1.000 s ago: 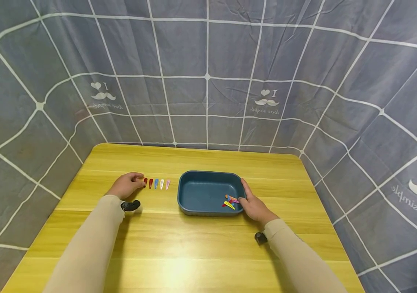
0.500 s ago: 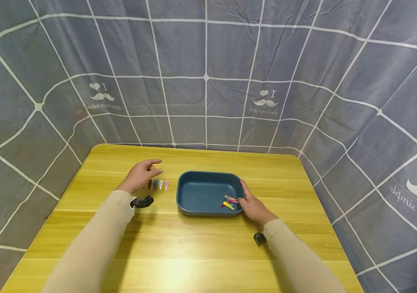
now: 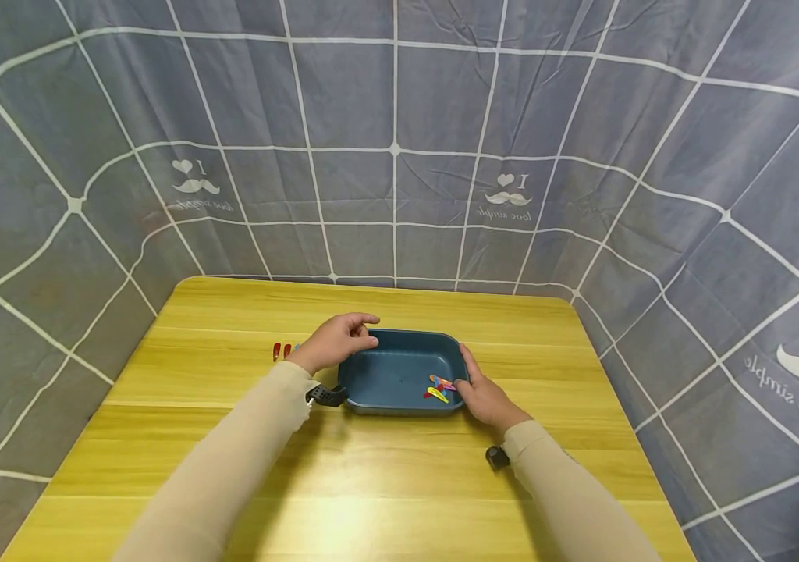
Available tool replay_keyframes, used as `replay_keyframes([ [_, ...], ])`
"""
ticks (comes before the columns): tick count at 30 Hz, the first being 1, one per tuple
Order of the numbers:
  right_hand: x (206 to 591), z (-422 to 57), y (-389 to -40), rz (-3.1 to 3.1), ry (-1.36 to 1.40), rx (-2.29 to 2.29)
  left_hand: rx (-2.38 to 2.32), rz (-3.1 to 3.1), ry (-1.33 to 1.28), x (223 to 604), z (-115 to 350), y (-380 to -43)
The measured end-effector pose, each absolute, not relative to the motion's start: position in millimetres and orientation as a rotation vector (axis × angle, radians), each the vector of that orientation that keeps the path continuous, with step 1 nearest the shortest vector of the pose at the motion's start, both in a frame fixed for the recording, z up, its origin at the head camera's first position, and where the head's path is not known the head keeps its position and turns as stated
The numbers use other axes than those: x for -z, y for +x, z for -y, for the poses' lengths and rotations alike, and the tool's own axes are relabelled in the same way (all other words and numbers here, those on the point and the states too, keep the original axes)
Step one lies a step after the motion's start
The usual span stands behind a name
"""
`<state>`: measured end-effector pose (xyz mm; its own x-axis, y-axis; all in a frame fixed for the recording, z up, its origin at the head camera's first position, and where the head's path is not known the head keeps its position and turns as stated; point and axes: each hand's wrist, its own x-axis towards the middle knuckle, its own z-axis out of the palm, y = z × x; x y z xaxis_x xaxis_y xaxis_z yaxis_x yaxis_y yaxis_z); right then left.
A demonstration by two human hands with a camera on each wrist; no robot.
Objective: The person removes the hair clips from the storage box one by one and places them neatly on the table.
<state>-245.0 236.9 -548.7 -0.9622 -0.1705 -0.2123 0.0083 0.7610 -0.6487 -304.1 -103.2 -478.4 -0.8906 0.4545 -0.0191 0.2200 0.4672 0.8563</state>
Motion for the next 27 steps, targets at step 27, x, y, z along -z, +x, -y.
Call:
replay_keyframes([
  [27,552,-238,-247,-2.708,-0.129,0.997,-1.313,-2.379,0.685,500,37,-304],
])
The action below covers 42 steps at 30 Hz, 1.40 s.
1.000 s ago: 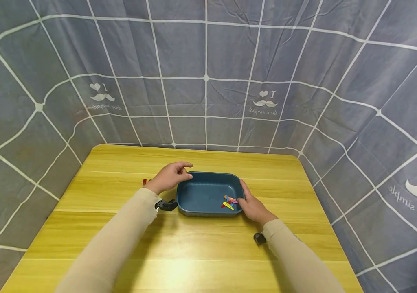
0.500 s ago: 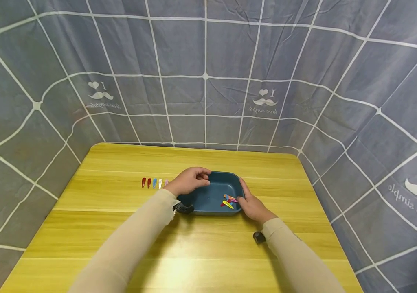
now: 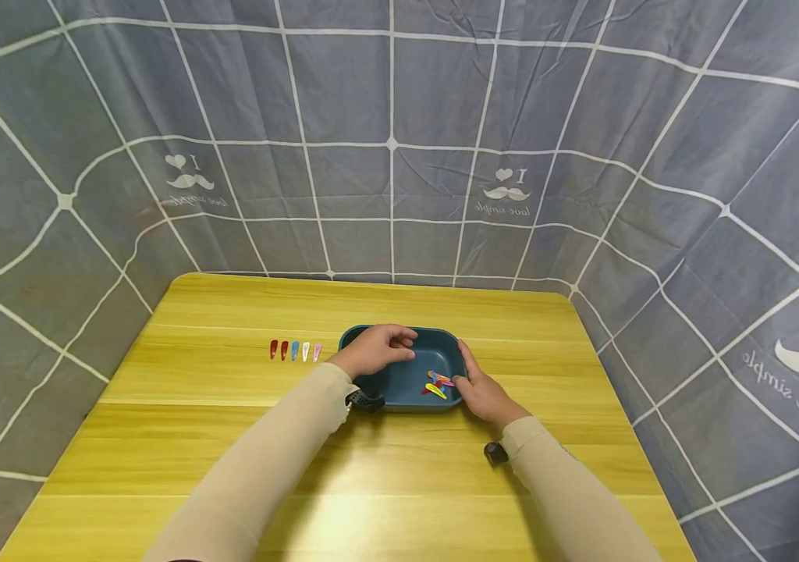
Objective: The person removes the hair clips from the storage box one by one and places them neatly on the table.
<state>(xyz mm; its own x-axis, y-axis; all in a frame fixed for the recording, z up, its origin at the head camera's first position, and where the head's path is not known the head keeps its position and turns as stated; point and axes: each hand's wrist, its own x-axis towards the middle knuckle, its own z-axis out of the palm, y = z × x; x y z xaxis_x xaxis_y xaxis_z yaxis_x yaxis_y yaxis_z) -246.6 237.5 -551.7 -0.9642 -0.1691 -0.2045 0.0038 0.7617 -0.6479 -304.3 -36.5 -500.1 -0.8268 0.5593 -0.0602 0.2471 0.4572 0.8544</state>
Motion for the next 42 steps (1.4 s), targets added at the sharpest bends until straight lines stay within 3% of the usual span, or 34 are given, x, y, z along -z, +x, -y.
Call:
replay_keyframes([
  [26,549,-236,-248,-2.689,-0.125,0.995,-1.19,-2.354,0.719,515,-1,-308],
  [42,551,-239,-246,-2.71,-0.167,0.994,-0.798,-2.401,0.843,528,-34,-310],
])
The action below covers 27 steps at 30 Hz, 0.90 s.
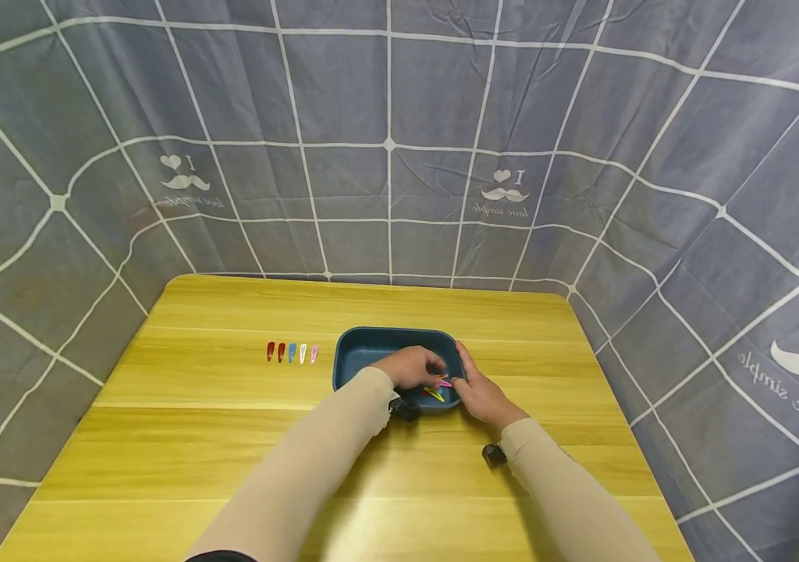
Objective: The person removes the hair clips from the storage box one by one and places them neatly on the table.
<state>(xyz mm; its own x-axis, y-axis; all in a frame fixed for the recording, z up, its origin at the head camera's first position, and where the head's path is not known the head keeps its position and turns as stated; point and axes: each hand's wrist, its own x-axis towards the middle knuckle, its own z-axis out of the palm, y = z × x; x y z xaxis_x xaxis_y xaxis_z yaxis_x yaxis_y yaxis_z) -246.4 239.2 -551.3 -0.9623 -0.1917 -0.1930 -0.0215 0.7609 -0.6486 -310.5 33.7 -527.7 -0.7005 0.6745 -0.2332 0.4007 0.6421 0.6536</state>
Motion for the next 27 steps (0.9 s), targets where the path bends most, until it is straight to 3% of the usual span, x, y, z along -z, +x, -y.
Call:
replay_keyframes([
  [27,552,-238,-246,-2.708,-0.151,1.01,-0.645,-2.475,0.777,536,-49,-309],
])
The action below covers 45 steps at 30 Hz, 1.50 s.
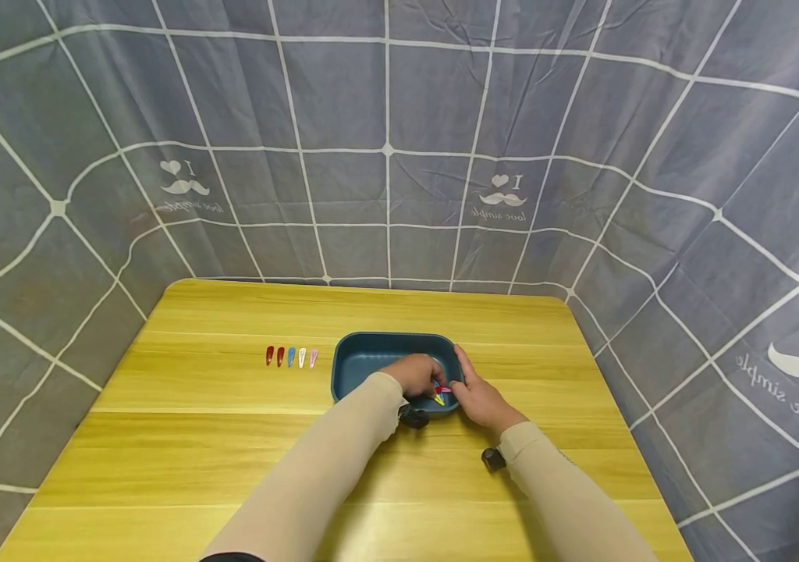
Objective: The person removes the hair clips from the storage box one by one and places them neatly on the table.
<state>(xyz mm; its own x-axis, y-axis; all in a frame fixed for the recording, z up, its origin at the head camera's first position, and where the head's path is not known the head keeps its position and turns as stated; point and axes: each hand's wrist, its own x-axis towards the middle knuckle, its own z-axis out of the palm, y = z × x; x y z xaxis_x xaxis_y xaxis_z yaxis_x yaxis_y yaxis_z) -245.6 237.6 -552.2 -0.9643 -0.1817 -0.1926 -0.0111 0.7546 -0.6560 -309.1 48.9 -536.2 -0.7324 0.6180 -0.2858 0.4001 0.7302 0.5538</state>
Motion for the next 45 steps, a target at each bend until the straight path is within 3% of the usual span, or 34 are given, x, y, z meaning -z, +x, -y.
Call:
replay_keyframes([
  [45,550.7,-236.4,-243.8,-2.726,-0.178,1.0,-0.834,-2.464,0.773,533.2,-40.1,-304.7],
])
